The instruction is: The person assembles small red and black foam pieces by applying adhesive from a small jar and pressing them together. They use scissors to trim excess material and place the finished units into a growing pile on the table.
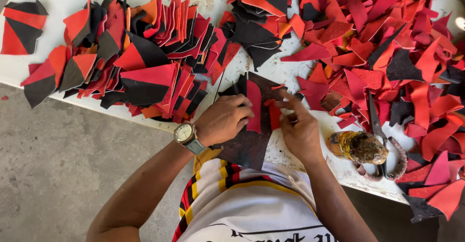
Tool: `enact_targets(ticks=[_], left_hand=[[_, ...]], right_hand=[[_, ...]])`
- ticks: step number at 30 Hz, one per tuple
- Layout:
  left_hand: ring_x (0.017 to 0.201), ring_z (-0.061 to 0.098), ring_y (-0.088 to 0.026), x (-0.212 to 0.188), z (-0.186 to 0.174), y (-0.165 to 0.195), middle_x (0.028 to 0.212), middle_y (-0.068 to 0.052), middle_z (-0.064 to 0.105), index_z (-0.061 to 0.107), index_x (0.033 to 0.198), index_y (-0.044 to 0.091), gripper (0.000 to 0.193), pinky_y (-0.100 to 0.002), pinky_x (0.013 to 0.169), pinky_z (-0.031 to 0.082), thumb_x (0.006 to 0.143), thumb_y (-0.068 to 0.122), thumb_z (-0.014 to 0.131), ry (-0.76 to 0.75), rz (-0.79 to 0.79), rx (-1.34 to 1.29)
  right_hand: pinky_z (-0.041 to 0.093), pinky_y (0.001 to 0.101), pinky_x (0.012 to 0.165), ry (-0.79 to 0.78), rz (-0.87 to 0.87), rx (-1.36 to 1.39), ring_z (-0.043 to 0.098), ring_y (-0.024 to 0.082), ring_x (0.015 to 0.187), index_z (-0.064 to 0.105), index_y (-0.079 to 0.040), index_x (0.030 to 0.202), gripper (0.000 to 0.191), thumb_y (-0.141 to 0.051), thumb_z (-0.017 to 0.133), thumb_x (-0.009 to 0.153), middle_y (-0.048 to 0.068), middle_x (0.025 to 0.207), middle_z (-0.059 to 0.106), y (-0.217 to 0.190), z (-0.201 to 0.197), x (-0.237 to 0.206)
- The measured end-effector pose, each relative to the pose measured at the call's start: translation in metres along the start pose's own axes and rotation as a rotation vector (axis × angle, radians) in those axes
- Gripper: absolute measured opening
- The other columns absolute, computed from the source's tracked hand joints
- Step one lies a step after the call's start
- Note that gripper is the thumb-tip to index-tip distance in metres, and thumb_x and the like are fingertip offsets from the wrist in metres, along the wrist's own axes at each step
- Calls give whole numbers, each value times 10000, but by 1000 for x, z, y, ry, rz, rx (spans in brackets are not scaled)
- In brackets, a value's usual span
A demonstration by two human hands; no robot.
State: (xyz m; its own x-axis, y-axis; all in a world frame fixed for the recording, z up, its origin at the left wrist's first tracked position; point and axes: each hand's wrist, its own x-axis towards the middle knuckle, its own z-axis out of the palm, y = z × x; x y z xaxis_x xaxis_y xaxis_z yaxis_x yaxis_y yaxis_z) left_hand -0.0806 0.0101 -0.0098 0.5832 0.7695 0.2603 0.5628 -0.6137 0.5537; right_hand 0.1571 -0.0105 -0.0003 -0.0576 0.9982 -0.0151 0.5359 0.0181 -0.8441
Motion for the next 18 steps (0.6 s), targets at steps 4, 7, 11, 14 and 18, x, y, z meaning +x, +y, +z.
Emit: enact_targets(ticks=[4,7,11,14,18], left_hand=[[1125,640,-295,-5,-2,-8,1264,-68,632,758,1068,93,200,-424,994,508,882,157,722,-74,-83,-120],[1135,621,-324,-7,-2,-12,1340,-81,582,771,1082,121,224,-445,993,495,867,178,738,-53,-102,-106],[1184,602,-349,-12,3,-14,1396,-107,530,774,1123,149,246,-451,1020,479,883,189,735,-17,-106,-104],[1186,598,-357,-16,6,-14,1421,-114,520,777,1132,169,252,-452,1021,482,886,177,720,-29,-126,-111],[1238,595,-357,-19,7,-14,1424,-120,518,779,1133,179,249,-459,1066,481,893,178,718,30,-59,-88]], right_hand=[[568,336,710,-247,-128,-218,709,181,689,313,-173,1602,867,41,628,823,49,1365,687,-15,-13,4],[582,359,712,-356,18,-189,738,213,638,204,-199,1605,933,29,619,801,25,1440,618,-22,-17,13],[558,365,779,-340,-161,-276,734,263,878,198,-151,1631,962,33,662,808,77,1447,630,-24,-18,17],[587,331,711,-353,-11,-182,748,218,774,185,-142,1621,955,30,646,803,90,1456,615,-26,-16,16],[603,299,631,-335,132,8,756,168,677,219,-133,1606,936,15,657,793,102,1446,623,-32,-6,17]])
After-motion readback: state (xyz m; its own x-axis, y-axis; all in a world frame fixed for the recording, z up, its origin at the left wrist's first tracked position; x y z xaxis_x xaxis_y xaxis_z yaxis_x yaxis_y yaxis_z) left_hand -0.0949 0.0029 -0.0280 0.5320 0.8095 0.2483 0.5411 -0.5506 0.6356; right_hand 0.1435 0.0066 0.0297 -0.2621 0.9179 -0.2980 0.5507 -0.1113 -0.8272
